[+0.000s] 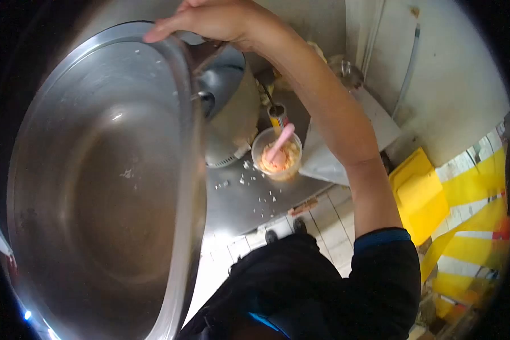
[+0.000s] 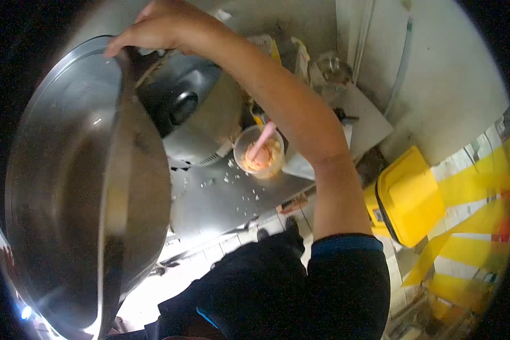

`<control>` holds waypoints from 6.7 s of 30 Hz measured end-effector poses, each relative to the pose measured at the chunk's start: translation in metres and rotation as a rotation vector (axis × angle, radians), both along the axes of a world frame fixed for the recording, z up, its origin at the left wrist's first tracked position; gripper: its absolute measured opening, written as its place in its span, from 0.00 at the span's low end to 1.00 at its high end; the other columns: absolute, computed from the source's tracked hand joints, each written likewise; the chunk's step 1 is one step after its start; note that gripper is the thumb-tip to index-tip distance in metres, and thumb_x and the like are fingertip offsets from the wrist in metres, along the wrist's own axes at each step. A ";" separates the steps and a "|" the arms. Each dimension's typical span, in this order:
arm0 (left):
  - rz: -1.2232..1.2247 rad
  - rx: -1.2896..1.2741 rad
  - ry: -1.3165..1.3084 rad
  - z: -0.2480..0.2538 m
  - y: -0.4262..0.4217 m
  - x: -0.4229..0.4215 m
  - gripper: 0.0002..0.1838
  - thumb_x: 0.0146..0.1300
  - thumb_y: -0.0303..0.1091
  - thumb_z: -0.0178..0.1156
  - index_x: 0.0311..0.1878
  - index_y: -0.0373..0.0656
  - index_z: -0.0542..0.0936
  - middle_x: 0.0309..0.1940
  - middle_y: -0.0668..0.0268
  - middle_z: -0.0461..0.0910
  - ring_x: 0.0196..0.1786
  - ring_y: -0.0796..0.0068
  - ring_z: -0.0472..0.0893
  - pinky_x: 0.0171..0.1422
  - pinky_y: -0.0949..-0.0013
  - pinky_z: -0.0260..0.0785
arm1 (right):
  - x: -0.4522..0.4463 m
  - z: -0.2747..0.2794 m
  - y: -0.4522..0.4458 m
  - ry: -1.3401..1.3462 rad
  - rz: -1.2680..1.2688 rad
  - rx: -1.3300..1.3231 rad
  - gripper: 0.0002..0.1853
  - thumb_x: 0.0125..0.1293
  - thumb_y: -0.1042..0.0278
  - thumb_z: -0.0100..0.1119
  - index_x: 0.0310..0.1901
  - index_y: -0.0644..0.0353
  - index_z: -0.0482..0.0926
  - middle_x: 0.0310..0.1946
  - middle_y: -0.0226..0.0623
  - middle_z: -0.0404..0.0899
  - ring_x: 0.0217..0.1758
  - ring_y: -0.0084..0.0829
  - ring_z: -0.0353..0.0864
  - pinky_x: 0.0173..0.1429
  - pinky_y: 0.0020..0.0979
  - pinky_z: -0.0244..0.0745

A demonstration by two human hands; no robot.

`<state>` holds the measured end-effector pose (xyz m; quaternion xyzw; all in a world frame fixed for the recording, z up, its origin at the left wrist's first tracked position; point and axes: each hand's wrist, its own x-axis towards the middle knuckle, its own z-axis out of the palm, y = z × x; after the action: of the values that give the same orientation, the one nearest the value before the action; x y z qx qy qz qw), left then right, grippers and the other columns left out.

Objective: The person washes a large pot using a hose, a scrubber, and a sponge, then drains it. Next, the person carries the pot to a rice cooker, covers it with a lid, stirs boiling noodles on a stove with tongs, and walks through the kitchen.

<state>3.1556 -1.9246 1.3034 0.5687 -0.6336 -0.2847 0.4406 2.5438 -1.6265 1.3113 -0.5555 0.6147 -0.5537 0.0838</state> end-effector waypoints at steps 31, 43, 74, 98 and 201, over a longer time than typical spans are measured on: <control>0.230 0.398 -0.044 -0.211 0.204 0.010 0.25 0.62 0.46 0.63 0.57 0.38 0.79 0.11 0.81 0.60 0.12 0.90 0.56 0.14 0.78 0.46 | 0.068 -0.322 -0.006 -0.275 0.167 0.513 0.23 0.42 0.61 0.78 0.13 0.55 0.66 0.12 0.21 0.64 0.18 0.18 0.57 0.24 0.25 0.54; 0.245 0.249 -0.213 -0.274 0.161 0.003 0.39 0.53 0.53 0.69 0.59 0.28 0.74 0.40 0.51 0.83 0.40 0.74 0.78 0.50 0.70 0.69 | 0.072 -0.315 0.011 -0.320 0.188 0.677 0.23 0.51 0.53 0.74 0.17 0.58 0.70 0.14 0.23 0.67 0.19 0.17 0.62 0.25 0.24 0.58; 0.281 0.225 -0.282 -0.258 0.176 -0.004 0.33 0.49 0.52 0.71 0.51 0.34 0.81 0.32 0.51 0.85 0.38 0.69 0.84 0.53 0.64 0.72 | -0.069 -0.144 -0.354 0.971 0.234 0.535 0.22 0.60 0.59 0.64 0.53 0.62 0.78 0.52 0.53 0.77 0.57 0.50 0.74 0.61 0.42 0.68; 0.138 0.138 0.588 -0.274 0.166 0.026 0.45 0.65 0.71 0.39 0.57 0.32 0.75 0.33 0.56 0.79 0.33 0.67 0.79 0.47 0.68 0.71 | 0.232 -0.100 -0.108 0.617 0.703 -0.127 0.18 0.57 0.60 0.67 0.47 0.60 0.82 0.46 0.48 0.81 0.51 0.47 0.81 0.57 0.37 0.75; -0.432 0.291 0.343 -0.022 -0.233 -0.390 0.36 0.60 0.50 0.58 0.64 0.33 0.64 0.16 0.72 0.63 0.12 0.81 0.56 0.18 0.72 0.52 | -0.216 -0.066 -0.135 -0.344 -0.380 0.401 0.24 0.64 0.37 0.56 0.27 0.51 0.76 0.11 0.16 0.57 0.11 0.14 0.53 0.15 0.23 0.47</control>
<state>2.7655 -2.1576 1.2816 0.4216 -0.6090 -0.5511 0.3844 2.3278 -1.7613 1.2450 -0.3015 0.7811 -0.5130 0.1892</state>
